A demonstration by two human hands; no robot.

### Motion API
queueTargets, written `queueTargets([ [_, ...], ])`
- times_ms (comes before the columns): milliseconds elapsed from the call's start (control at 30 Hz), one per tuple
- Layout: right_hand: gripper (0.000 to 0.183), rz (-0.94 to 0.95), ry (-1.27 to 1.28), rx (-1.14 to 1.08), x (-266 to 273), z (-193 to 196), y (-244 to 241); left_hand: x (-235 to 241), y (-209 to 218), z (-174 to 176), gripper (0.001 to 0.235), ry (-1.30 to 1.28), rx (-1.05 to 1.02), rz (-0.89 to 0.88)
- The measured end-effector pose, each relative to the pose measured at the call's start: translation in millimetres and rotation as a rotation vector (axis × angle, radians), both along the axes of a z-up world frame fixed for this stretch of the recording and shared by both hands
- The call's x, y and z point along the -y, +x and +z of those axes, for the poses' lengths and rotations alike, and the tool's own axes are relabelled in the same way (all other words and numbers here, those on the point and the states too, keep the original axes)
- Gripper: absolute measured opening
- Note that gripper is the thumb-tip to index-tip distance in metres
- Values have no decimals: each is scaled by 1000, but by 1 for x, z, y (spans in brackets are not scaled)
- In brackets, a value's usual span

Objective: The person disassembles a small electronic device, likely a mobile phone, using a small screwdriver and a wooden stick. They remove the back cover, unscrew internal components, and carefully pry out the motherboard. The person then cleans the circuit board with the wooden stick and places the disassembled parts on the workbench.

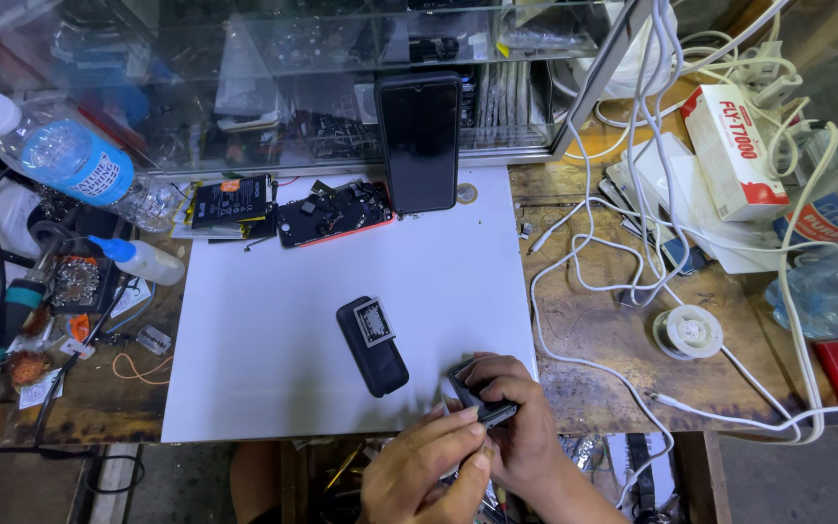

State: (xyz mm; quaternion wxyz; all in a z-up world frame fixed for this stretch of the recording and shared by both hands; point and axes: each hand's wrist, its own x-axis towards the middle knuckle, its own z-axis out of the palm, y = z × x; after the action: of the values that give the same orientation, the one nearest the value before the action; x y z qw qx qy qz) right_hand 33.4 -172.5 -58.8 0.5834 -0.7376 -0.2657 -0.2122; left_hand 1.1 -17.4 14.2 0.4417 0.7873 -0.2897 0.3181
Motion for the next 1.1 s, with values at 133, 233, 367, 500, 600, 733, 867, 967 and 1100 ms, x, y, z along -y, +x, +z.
queueTargets([
  [133,43,-10,3,-17,0,-2,0,-1,9,-6,21,2,82,-74],
  [233,49,20,0,-3,2,-1,0,0,10,-4,19,-138,-72,-120],
  [367,50,19,-43,26,5,-1,0,-14,9,4,14,-199,-354,-189],
  [500,48,5,-33,8,2,-1,0,-15,9,11,10,-208,-458,-149],
  [600,47,-16,-45,3,2,-1,-2,-15,12,13,10,-154,-374,-151],
  [733,49,-23,-59,2,2,1,-2,-14,13,13,11,-168,-328,-144],
  [867,50,-23,-59,11,3,-1,-1,-13,12,14,12,-161,-316,-134],
  [967,48,-12,-34,-11,2,-2,-2,-14,12,18,12,-121,-296,-136],
  [1100,46,-28,-41,-2,1,-3,-2,-12,12,24,15,-53,-276,-91],
])
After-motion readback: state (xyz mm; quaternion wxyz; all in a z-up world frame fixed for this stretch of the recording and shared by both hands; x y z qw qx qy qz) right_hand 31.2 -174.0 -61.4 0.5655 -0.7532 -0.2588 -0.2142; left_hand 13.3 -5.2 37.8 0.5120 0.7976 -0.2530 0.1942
